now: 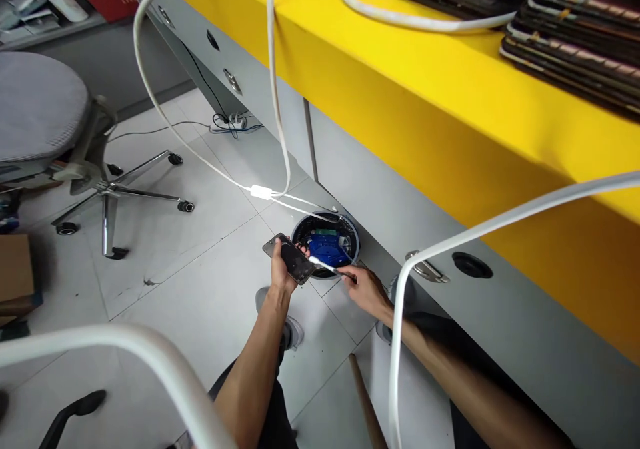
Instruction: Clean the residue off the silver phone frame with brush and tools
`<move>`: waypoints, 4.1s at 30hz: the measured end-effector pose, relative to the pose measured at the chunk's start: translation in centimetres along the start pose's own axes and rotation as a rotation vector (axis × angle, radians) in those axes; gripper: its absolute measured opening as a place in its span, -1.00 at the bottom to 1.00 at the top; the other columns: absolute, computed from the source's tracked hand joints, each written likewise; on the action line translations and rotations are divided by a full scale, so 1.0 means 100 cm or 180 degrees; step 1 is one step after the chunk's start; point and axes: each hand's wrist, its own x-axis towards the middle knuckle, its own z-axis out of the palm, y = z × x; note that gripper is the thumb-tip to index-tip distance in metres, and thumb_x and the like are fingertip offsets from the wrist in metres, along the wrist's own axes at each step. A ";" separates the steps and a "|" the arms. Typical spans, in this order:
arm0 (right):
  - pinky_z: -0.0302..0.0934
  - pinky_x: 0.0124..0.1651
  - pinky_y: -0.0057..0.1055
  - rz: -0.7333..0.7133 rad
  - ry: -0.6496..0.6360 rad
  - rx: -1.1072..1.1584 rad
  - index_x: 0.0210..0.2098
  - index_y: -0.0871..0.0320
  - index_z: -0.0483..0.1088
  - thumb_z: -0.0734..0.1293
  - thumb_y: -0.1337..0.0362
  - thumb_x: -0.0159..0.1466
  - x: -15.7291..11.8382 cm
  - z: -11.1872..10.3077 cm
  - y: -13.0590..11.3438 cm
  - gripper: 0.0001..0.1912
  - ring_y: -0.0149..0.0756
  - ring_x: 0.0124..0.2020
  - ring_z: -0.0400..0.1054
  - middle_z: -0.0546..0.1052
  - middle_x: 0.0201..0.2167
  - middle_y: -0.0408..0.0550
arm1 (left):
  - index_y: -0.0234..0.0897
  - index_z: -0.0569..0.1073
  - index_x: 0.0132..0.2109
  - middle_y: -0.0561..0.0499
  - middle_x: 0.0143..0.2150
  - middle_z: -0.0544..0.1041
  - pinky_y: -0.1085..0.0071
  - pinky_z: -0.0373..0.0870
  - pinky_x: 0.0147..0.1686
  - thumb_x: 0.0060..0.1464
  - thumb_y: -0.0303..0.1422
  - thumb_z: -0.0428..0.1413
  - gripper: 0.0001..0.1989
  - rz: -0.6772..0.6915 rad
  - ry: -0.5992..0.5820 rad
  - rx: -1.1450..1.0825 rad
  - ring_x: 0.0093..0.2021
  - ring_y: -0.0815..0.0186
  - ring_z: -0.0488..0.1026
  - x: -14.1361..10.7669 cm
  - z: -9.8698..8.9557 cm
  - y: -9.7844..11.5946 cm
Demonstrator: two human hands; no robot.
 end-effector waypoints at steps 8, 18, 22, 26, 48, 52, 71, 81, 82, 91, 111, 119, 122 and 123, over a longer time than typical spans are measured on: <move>0.47 -0.16 -0.23 -0.0044 -0.0338 -0.0032 0.04 0.20 0.44 0.35 0.16 0.41 -0.005 -0.010 -0.010 -0.70 -0.26 -0.19 0.50 0.55 -0.07 -0.01 | -0.26 0.42 0.15 -0.12 0.09 0.50 0.14 0.54 -0.08 0.28 -0.13 0.14 -0.59 -0.0116 -0.0121 0.0186 -0.05 0.19 0.52 0.000 0.001 0.004; 0.43 -0.01 -0.13 -0.0079 -0.0028 -0.0302 0.07 0.16 0.44 0.33 0.16 0.42 -0.001 -0.026 -0.013 -0.70 -0.19 -0.05 0.48 0.52 0.04 0.04 | -0.25 0.43 0.15 -0.12 0.09 0.50 0.14 0.54 -0.08 0.29 -0.12 0.13 -0.60 -0.0328 -0.0241 0.0393 -0.05 0.20 0.52 -0.002 -0.001 0.008; 0.46 -0.14 -0.23 -0.0186 -0.0584 -0.0280 0.01 0.20 0.46 0.35 0.15 0.41 -0.006 -0.025 -0.014 -0.72 -0.26 -0.20 0.50 0.56 -0.10 -0.02 | -0.26 0.43 0.14 -0.12 0.07 0.50 0.14 0.54 -0.09 0.28 -0.11 0.13 -0.58 -0.0468 -0.0416 0.0462 -0.06 0.20 0.52 -0.002 -0.004 0.008; 0.46 -0.18 -0.27 -0.0254 -0.0938 -0.0340 -0.02 0.21 0.47 0.36 0.15 0.40 -0.003 -0.030 -0.009 -0.73 -0.29 -0.24 0.50 0.57 -0.14 -0.04 | -0.27 0.43 0.13 -0.10 0.02 0.52 0.17 0.55 -0.13 0.28 -0.09 0.13 -0.58 -0.0598 -0.0599 0.0545 -0.11 0.23 0.53 -0.006 -0.007 0.012; 0.42 0.02 -0.10 -0.0600 -0.0394 -0.0564 0.06 0.15 0.45 0.33 0.16 0.42 0.000 -0.040 -0.010 -0.71 -0.19 -0.04 0.48 0.53 0.03 0.04 | -0.27 0.43 0.13 -0.12 0.07 0.51 0.14 0.54 -0.08 0.28 -0.12 0.14 -0.59 -0.0780 -0.0476 0.0886 -0.05 0.20 0.52 0.001 -0.009 0.019; 0.46 -0.12 -0.22 -0.0623 -0.0667 -0.0423 0.03 0.18 0.46 0.34 0.15 0.41 -0.004 -0.034 -0.010 -0.72 -0.25 -0.17 0.50 0.56 -0.06 0.00 | -0.27 0.43 0.14 -0.13 0.10 0.50 0.11 0.53 -0.05 0.28 -0.12 0.14 -0.59 -0.0660 -0.0441 0.0714 -0.02 0.18 0.52 0.002 -0.007 0.017; 0.45 -0.04 -0.16 -0.0225 -0.0282 -0.0183 0.04 0.17 0.46 0.35 0.16 0.41 -0.009 0.001 -0.007 -0.72 -0.21 -0.08 0.49 0.54 0.01 0.03 | -0.27 0.42 0.15 -0.11 0.07 0.50 0.15 0.55 -0.09 0.28 -0.13 0.14 -0.59 0.0300 -0.0048 -0.0042 -0.06 0.20 0.52 -0.003 0.004 -0.001; 0.41 0.05 -0.08 -0.0248 -0.0061 -0.0083 0.08 0.14 0.44 0.34 0.17 0.41 -0.006 0.002 -0.001 -0.70 -0.15 0.02 0.46 0.50 0.10 0.06 | -0.27 0.43 0.12 -0.09 0.02 0.52 0.21 0.56 -0.16 0.29 -0.15 0.14 -0.63 0.0258 0.0071 -0.0078 -0.12 0.25 0.53 -0.007 0.008 -0.001; 0.42 0.04 -0.09 -0.0228 -0.0061 -0.0069 0.08 0.14 0.44 0.34 0.17 0.41 -0.006 0.003 -0.001 -0.70 -0.16 0.01 0.46 0.50 0.09 0.06 | -0.27 0.43 0.11 -0.09 0.02 0.52 0.21 0.56 -0.16 0.29 -0.15 0.14 -0.63 0.0247 0.0089 -0.0087 -0.12 0.25 0.53 -0.007 0.008 -0.001; 0.47 -0.18 -0.26 0.0000 -0.0366 -0.0028 0.03 0.20 0.45 0.35 0.16 0.40 -0.007 0.007 -0.001 -0.70 -0.27 -0.20 0.50 0.56 -0.08 -0.01 | -0.27 0.43 0.13 -0.10 0.05 0.51 0.17 0.55 -0.12 0.29 -0.14 0.14 -0.61 0.0329 0.0154 -0.0174 -0.08 0.22 0.53 -0.006 0.009 -0.001; 0.45 -0.07 -0.17 -0.0156 -0.0400 0.0011 0.06 0.18 0.45 0.35 0.16 0.40 -0.011 0.017 0.002 -0.70 -0.21 -0.11 0.49 0.54 -0.01 0.02 | -0.27 0.43 0.12 -0.10 0.04 0.51 0.20 0.56 -0.15 0.29 -0.15 0.14 -0.63 0.0475 0.0385 -0.0095 -0.11 0.24 0.53 0.000 0.005 -0.007; 0.46 -0.06 -0.18 0.0246 -0.0452 0.0447 0.06 0.15 0.44 0.34 0.17 0.41 -0.008 0.014 0.001 -0.71 -0.21 -0.08 0.48 0.53 0.03 0.03 | -0.27 0.43 0.14 -0.11 0.06 0.51 0.17 0.55 -0.12 0.29 -0.15 0.14 -0.61 0.0472 0.0376 -0.0091 -0.08 0.22 0.52 0.001 0.002 -0.008; 0.47 -0.22 -0.29 0.0632 -0.0567 0.0684 0.03 0.20 0.44 0.35 0.16 0.41 -0.004 0.008 -0.001 -0.71 -0.30 -0.24 0.49 0.55 -0.10 -0.02 | -0.27 0.43 0.13 -0.11 0.06 0.51 0.17 0.55 -0.12 0.29 -0.14 0.13 -0.61 0.0419 0.0356 -0.0131 -0.08 0.22 0.52 0.000 0.004 -0.006; 0.46 -0.27 -0.33 0.0756 -0.0607 0.0761 0.02 0.21 0.44 0.35 0.15 0.41 -0.004 0.005 -0.003 -0.71 -0.32 -0.28 0.49 0.55 -0.13 -0.03 | -0.26 0.43 0.13 -0.11 0.06 0.51 0.17 0.55 -0.12 0.29 -0.14 0.13 -0.61 0.0391 0.0353 -0.0154 -0.08 0.22 0.52 0.000 0.005 -0.005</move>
